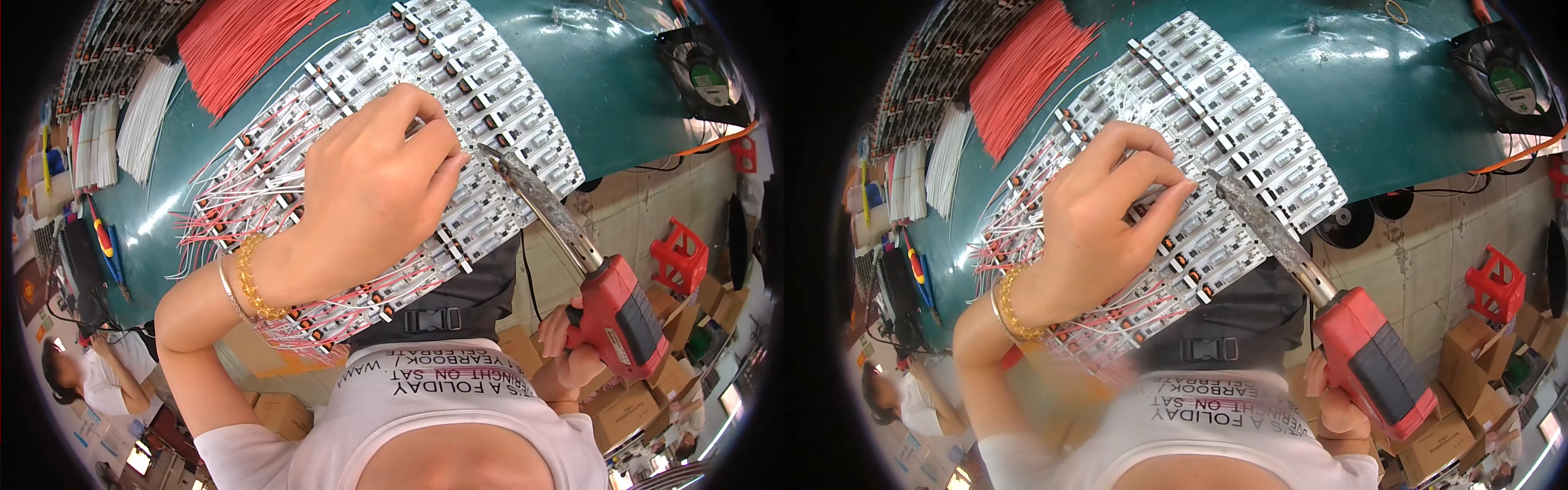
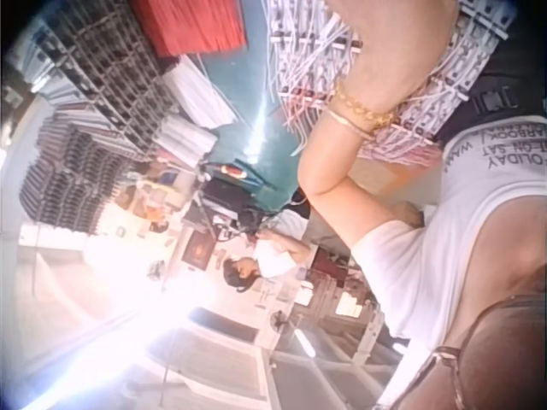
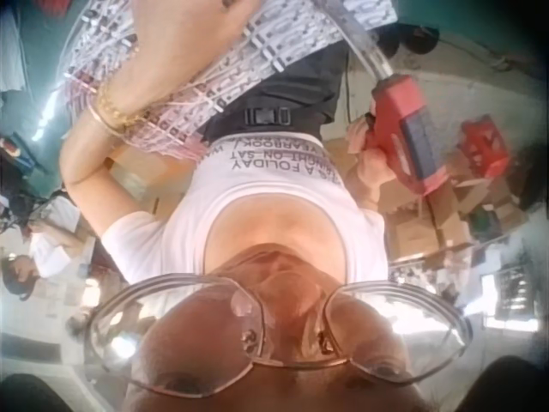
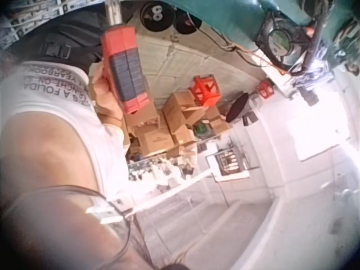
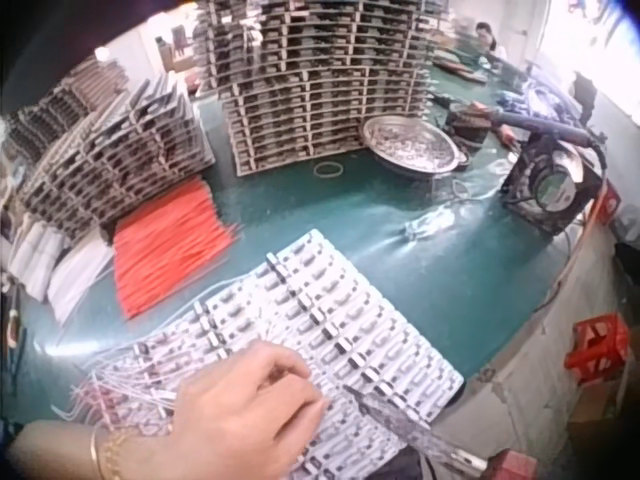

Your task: The person uses a soldering iron to attach red and white wires to a grid of electronic components on a workbench. They repeatedly pick up wires, position them against the component terminals, and apply the soldering iron to secure the connections.

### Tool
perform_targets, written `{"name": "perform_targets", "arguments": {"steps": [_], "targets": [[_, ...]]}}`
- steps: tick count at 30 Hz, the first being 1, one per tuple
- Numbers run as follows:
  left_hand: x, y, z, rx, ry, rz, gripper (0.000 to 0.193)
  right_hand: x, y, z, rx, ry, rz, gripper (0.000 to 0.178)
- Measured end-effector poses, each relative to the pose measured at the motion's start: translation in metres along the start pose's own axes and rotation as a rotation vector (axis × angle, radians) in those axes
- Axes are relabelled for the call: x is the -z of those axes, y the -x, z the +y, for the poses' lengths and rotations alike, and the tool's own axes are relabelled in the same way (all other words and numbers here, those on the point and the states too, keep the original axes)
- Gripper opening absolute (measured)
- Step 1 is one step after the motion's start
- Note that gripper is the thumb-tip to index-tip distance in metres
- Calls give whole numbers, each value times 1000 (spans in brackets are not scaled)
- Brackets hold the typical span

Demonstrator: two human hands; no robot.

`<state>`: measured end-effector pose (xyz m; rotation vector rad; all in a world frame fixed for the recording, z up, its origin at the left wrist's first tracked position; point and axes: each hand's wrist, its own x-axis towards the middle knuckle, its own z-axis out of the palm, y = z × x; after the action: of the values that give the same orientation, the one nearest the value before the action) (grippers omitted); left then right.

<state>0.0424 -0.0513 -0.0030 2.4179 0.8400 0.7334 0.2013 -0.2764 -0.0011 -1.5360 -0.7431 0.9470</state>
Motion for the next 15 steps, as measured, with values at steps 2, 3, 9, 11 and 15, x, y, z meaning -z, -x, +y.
{"name": "perform_targets", "arguments": {"steps": [2,3,9,11,15], "targets": [[-1,0,0,-4,-11,12,11,-4,-3,-3,3,-14,1,77],[-1,0,-1,-5,-18,17,11,-4,-3,-4,3,-6,0,76],[-3,1,-1,-14,-33,49,11,-5,-2,-6,33,10,5,77],[-3,1,0,-13,-35,52,11,-1,-5,-3,66,-36,-14,78],[-4,2,-2,-13,-33,59,10,-1,-6,2,76,-80,-24,79]]}}
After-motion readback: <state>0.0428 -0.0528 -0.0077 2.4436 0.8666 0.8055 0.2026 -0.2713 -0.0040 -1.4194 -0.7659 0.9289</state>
